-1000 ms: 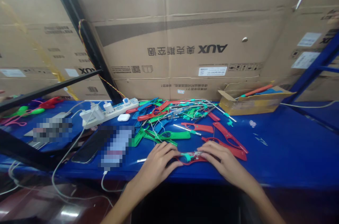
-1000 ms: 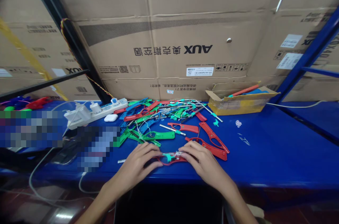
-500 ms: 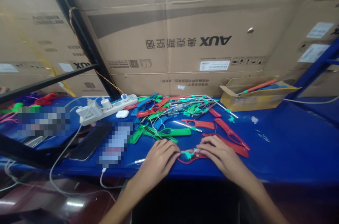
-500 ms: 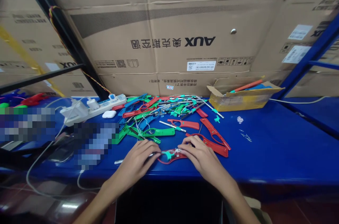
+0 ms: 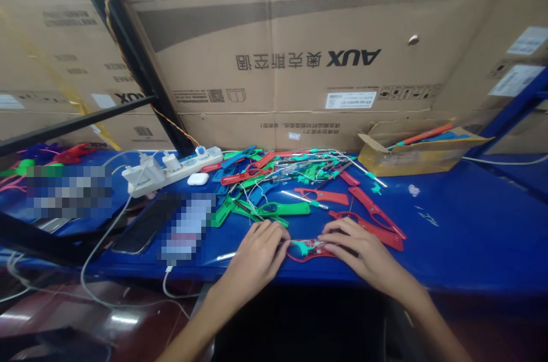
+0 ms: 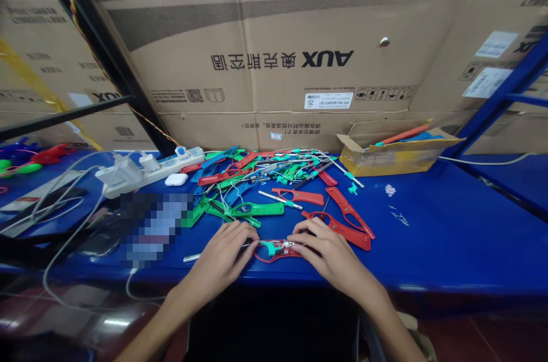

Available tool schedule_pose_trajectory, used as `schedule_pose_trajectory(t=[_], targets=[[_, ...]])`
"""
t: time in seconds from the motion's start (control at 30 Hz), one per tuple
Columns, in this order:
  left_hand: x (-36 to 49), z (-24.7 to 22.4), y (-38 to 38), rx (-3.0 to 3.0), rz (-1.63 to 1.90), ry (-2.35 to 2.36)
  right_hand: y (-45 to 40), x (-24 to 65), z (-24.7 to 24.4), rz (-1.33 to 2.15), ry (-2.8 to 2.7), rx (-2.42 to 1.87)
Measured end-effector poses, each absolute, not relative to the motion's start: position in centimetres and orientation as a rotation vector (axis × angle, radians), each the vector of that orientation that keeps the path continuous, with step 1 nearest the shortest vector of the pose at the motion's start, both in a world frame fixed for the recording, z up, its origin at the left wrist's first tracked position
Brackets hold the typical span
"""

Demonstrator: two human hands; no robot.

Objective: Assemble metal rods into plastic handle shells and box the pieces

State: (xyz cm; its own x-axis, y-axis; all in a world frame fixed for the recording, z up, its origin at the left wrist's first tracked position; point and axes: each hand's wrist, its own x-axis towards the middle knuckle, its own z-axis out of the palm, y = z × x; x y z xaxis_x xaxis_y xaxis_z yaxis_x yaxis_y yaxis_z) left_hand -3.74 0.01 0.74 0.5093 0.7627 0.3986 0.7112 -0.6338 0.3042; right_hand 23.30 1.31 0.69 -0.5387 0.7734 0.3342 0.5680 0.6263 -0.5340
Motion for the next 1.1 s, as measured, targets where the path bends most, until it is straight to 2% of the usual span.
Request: schedule_pose_trajectory(t=[0.2, 0.73, 1.1], targets=[[-3.9, 0.7, -0.1, 2.719, 0.697, 1.274, 1.0, 23.4, 0.7, 0.517, -2.344, -1.018], [-4.1, 0.7, -0.2, 2.700, 0.685, 1.255, 1.0, 23.3, 0.2, 0.177, -2.302, -0.997], [-4.1, 0.3, 0.0, 2.744, 0.686, 1.211, 0.2, 21.9, 0.3, 0.070, -2.397, -0.949]])
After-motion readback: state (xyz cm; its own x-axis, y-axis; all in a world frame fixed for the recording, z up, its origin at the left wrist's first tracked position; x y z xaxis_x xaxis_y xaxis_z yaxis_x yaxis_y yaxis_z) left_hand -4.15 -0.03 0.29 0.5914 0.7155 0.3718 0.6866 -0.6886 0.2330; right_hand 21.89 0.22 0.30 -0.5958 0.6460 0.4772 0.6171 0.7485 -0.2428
